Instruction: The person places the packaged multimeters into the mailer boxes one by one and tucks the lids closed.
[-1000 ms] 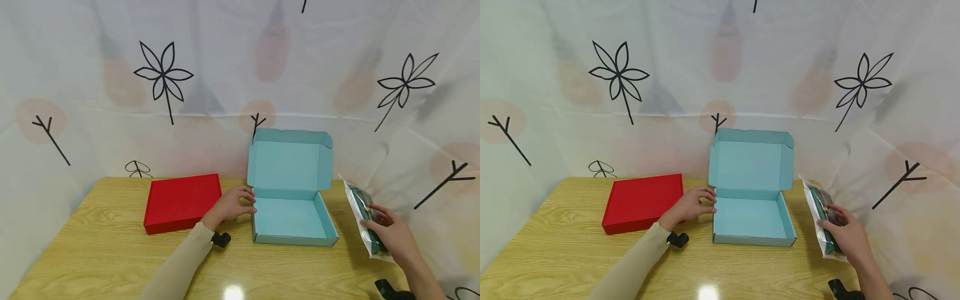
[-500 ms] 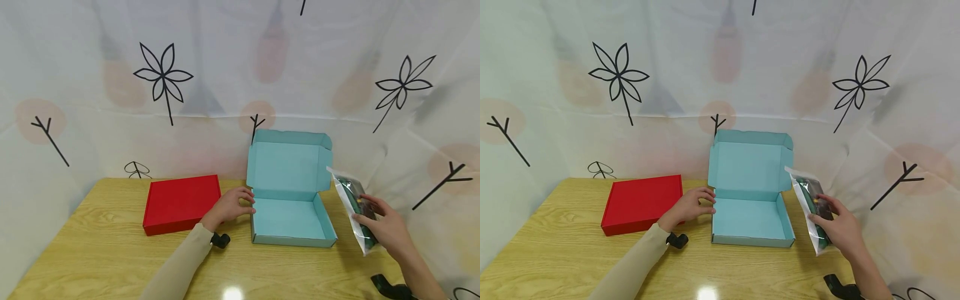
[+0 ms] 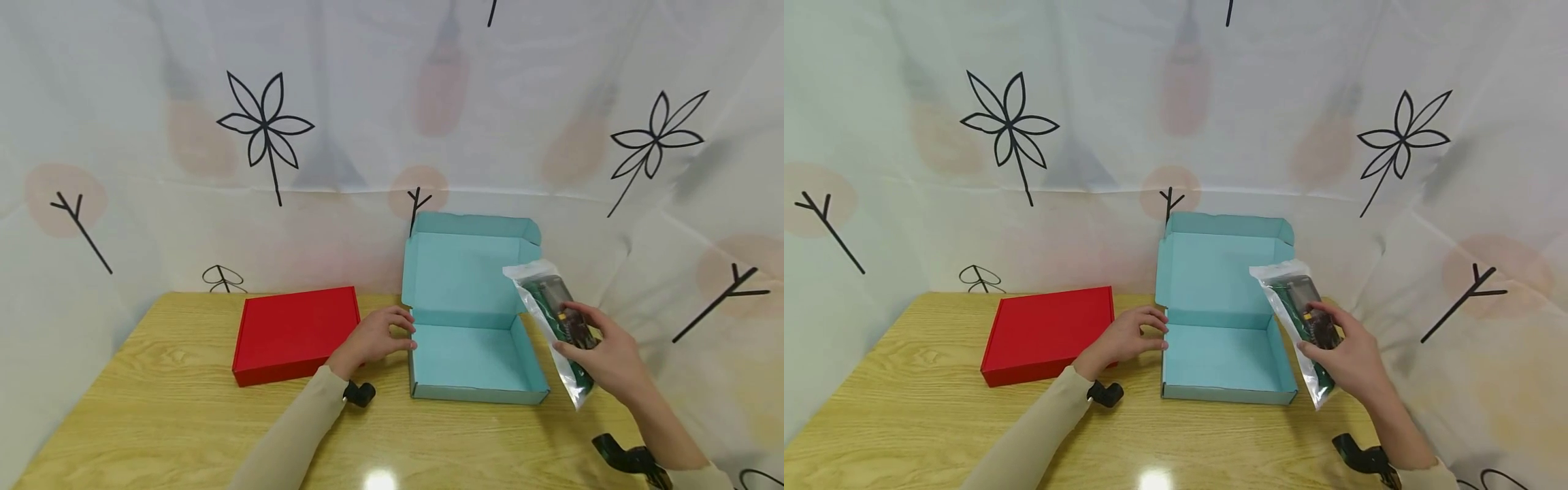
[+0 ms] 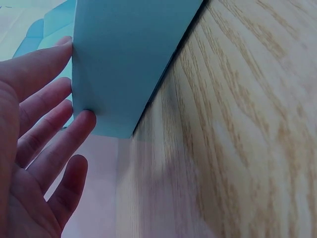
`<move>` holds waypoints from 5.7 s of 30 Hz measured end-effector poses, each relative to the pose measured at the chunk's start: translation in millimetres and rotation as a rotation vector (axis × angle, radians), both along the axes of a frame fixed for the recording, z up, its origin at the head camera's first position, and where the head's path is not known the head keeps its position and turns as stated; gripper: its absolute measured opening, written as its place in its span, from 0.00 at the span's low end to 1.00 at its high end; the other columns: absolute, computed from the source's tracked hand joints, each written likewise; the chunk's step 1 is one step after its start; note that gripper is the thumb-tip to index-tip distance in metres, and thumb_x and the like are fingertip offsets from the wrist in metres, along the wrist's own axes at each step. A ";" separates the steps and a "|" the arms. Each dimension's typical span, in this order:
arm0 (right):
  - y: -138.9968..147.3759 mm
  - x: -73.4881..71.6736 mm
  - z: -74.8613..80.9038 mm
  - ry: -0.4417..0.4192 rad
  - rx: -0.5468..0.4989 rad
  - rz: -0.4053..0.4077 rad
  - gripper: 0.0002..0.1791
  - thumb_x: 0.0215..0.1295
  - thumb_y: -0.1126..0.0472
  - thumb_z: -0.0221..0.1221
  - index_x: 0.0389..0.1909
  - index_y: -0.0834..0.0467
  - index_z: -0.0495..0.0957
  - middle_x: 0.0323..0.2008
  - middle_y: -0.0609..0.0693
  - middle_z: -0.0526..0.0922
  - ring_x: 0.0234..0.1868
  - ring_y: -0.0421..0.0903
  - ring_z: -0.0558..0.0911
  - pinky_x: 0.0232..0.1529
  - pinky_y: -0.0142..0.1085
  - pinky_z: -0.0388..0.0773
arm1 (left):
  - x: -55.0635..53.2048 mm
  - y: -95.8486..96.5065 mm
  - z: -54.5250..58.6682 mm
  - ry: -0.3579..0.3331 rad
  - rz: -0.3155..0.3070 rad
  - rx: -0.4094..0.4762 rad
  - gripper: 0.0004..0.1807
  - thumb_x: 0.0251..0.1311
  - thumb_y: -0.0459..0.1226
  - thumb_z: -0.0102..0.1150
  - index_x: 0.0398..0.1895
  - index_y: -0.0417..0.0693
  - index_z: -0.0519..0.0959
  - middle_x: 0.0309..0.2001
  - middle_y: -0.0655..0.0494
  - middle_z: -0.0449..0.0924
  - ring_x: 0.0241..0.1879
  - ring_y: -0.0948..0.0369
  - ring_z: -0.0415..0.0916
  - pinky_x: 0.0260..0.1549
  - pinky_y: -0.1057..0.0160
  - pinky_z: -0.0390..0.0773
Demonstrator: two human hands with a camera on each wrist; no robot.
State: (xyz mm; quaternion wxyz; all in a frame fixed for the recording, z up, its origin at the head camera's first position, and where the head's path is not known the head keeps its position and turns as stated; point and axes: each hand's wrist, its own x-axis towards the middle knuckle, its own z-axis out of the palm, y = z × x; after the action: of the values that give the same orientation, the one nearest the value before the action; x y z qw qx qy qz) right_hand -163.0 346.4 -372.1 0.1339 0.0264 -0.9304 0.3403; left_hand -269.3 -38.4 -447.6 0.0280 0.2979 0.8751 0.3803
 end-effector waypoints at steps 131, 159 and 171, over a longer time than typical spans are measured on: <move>-80.2 -81.5 -34.2 -0.365 0.456 0.825 0.33 0.50 0.66 0.75 0.58 0.48 0.77 0.69 0.60 0.66 0.66 0.64 0.69 0.53 0.52 0.76 | -1.1 0.4 0.0 -0.047 0.041 0.017 0.14 0.55 0.45 0.74 0.44 0.57 0.86 0.57 0.65 0.75 0.59 0.60 0.68 0.53 0.60 0.77; -65.2 -77.6 -40.0 -0.326 0.251 0.818 0.32 0.56 0.65 0.71 0.63 0.54 0.75 0.69 0.64 0.66 0.68 0.68 0.64 0.59 0.62 0.68 | -1.6 0.1 -1.2 -0.057 0.083 0.058 0.13 0.60 0.46 0.69 0.47 0.58 0.83 0.50 0.67 0.76 0.51 0.61 0.76 0.52 0.57 0.77; -39.0 -68.8 -37.5 -0.019 0.132 0.601 0.21 0.61 0.74 0.65 0.56 0.64 0.78 0.61 0.65 0.75 0.61 0.67 0.73 0.53 0.62 0.74 | -4.6 -0.8 -4.0 -0.056 0.181 0.221 0.16 0.64 0.41 0.65 0.53 0.48 0.76 0.51 0.56 0.77 0.50 0.57 0.77 0.47 0.59 0.79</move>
State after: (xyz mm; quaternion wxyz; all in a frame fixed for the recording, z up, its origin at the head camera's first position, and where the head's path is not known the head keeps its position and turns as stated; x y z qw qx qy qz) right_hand -231.7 307.4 -409.6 0.0167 0.3061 -0.9021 0.3036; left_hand -274.0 -39.1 -451.6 -0.0151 0.2081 0.8500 0.4836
